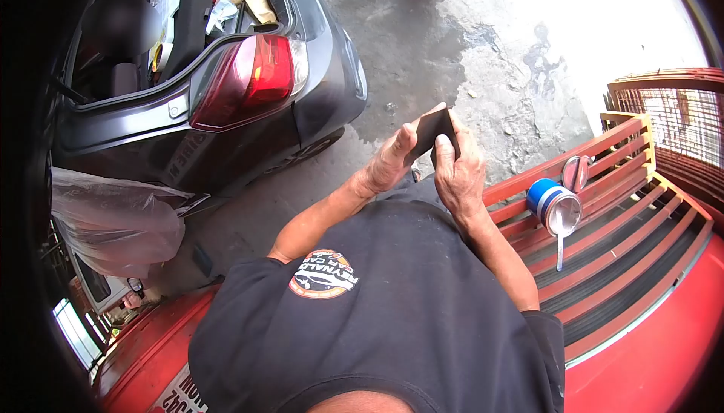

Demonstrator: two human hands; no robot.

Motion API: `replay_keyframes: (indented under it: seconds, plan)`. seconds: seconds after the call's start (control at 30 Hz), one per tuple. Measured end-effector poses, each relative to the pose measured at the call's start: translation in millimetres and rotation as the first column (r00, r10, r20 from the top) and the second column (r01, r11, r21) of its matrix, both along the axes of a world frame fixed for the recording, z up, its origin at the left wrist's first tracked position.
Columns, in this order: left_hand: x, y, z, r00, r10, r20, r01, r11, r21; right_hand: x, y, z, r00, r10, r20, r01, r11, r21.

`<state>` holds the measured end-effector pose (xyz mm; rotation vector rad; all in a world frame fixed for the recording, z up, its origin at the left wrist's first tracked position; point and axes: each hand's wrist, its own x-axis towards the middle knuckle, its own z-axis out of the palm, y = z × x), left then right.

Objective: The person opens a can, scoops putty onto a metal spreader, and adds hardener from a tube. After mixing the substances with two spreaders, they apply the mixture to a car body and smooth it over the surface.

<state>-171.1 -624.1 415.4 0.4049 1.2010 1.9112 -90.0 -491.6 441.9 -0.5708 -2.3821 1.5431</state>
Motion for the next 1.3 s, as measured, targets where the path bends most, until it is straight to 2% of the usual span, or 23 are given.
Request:
replay_keyframes:
  seconds: [0.03,0.1,0.2,0.23,0.3,0.33,0.37,0.43,0.5,0.53,0.57,0.63,0.7,0.8,0.83,0.87,0.9,0.97,1.03,1.07,1.1,1.17,1.3]
  plan:
    - [-2.2,-2.5,1.7,0.994,-0.048,-0.095,0.043,0.998,-0.048,3.7,-4.6,4.5,0.999,0.026,-0.018,-0.026,0.999,0.020]
    - [-1.8,-4.1,11.4,0.987,-0.090,-0.137,0.061,0.978,-0.199,7.3,-9.3,1.0,0.996,0.026,-0.090,-0.023,0.999,0.030]
    - [11.6,-9.2,21.8,0.977,-0.152,-0.151,0.118,0.971,-0.208,-0.6,11.0,-11.1,0.982,-0.185,0.037,0.187,0.979,-0.083]
    - [16.1,-11.4,24.6,0.973,-0.180,-0.142,0.150,0.969,-0.198,-2.5,29.0,-21.7,0.973,-0.191,0.129,0.211,0.964,-0.160]
    - [23.2,-10.6,24.2,0.834,-0.155,-0.529,0.026,0.970,-0.242,2.6,51.5,-39.8,0.965,-0.248,0.090,0.263,0.927,-0.266]
    - [22.7,-7.5,37.2,0.890,-0.076,-0.450,-0.056,0.960,-0.273,0.9,58.6,-38.2,0.953,-0.302,0.011,0.293,0.915,-0.278]
    - [20.4,-12.5,34.5,0.887,-0.107,-0.449,-0.039,0.952,-0.303,0.7,65.3,-34.3,0.931,-0.361,-0.064,0.328,0.898,-0.293]
    - [13.7,-25.1,23.9,0.881,-0.161,-0.444,-0.009,0.935,-0.355,7.0,94.2,-44.4,0.877,-0.467,-0.111,0.321,0.743,-0.587]
    - [12.1,-25.1,19.3,0.842,-0.138,-0.521,-0.053,0.941,-0.335,2.9,104.1,-22.5,0.805,-0.589,0.066,0.400,0.457,-0.794]
    - [10.0,-23.3,19.4,0.825,-0.145,-0.547,-0.057,0.941,-0.335,8.7,109.8,-28.9,0.821,-0.564,0.088,0.337,0.354,-0.873]
    - [8.8,-20.4,20.1,0.806,-0.153,-0.572,-0.059,0.941,-0.334,15.8,108.5,-34.0,0.908,-0.401,0.124,0.313,0.449,-0.837]
    - [10.1,-3.2,28.3,0.823,0.067,-0.564,-0.257,0.929,-0.264,34.0,103.1,-38.5,0.973,-0.048,0.228,0.208,0.615,-0.760]
    - [0.0,11.0,15.5,0.796,0.228,-0.561,-0.394,0.898,-0.194,39.0,84.7,-26.4,0.947,0.218,0.234,0.090,0.520,-0.849]
    - [-3.0,21.4,19.9,0.917,0.236,-0.320,-0.309,0.930,-0.198,45.5,66.6,-23.2,0.960,0.097,0.263,0.138,0.651,-0.747]
    - [-0.5,24.5,15.3,0.954,0.209,-0.216,-0.249,0.952,-0.178,46.9,66.9,-23.4,0.978,0.072,0.197,0.104,0.652,-0.751]
    - [4.6,34.3,12.7,0.956,0.255,-0.142,-0.262,0.964,-0.033,49.2,68.4,-24.2,0.991,0.044,0.130,0.070,0.652,-0.755]
    - [10.6,30.8,12.4,0.986,0.168,-0.021,-0.169,0.980,-0.101,52.6,69.7,-26.0,0.998,0.010,0.062,0.041,0.651,-0.758]
    - [4.9,25.9,6.3,0.997,0.024,-0.073,-0.032,0.993,-0.115,61.4,76.1,-30.7,0.992,0.059,0.116,0.023,0.800,-0.599]
    - [-8.7,25.7,3.3,0.986,0.093,-0.138,-0.120,0.972,-0.201,69.2,80.4,-33.3,0.983,0.081,0.165,-0.016,0.931,-0.364]
    - [-15.6,32.9,13.0,0.769,0.107,-0.630,-0.302,0.930,-0.211,62.9,78.7,-13.8,0.976,0.117,0.184,-0.100,0.990,-0.098]
    - [-12.7,39.6,20.9,0.780,0.026,-0.625,-0.231,0.940,-0.250,67.2,83.5,-19.7,0.959,0.175,0.223,-0.198,0.977,0.085]
    - [-4.8,54.9,31.4,0.779,-0.127,-0.615,-0.106,0.939,-0.328,63.0,83.8,-15.7,0.951,0.240,0.193,-0.271,0.950,0.155]
    - [2.5,76.9,24.0,0.737,-0.036,-0.675,-0.119,0.976,-0.182,46.6,96.6,0.5,0.969,0.239,0.069,-0.244,0.966,0.084]
